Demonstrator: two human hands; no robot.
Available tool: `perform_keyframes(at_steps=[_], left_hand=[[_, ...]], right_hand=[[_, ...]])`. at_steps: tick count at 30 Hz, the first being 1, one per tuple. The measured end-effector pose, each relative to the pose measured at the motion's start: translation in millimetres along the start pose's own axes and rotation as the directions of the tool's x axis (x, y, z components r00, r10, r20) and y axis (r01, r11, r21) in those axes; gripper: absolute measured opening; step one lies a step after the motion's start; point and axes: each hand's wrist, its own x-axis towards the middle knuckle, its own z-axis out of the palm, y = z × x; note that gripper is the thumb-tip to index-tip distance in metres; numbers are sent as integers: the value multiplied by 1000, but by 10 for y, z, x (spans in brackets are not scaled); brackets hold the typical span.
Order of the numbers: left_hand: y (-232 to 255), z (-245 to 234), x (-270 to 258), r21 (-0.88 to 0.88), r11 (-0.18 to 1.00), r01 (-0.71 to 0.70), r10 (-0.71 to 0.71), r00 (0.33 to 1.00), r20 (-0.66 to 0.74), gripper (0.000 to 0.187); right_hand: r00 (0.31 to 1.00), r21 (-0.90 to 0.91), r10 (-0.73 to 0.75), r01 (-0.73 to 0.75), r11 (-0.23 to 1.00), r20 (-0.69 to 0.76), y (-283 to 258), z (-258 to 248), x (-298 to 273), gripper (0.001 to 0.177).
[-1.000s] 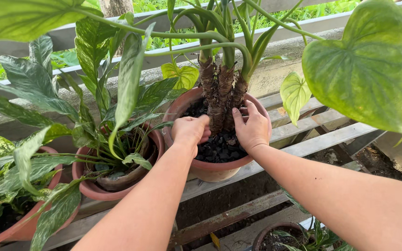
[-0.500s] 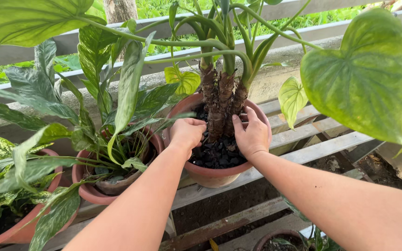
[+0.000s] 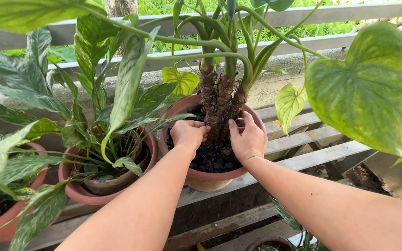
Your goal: The person tends to potted plants on a balcony shelf. They tie a plant stem to a support stake, move a potted plant to a new position, sweep the shelf with a broom, and remove dried leaf sheaths from the base of another plant.
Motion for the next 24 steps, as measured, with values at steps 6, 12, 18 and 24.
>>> perform_keyframes(at_steps=[6, 12, 18, 24], left_hand=[[-24, 6, -99, 183, 969, -168, 188, 977, -97, 18], [-82, 19, -54, 247, 946, -208, 235, 968, -84, 12], [-106, -42, 13, 263, 940, -216, 234, 971, -39, 12], [-102, -206, -25, 312, 937, -159, 156, 987, 33, 13]], right_hand=[[1000, 9, 1, -1, 1000, -4, -46, -19, 1, 49], [1000, -132, 12, -12, 991, 0, -92, -67, -25, 49], [1000, -125, 12, -13, 992, -4, -92, -60, -18, 47], [1000, -119, 7, -6, 993, 1, -73, -50, -16, 46]])
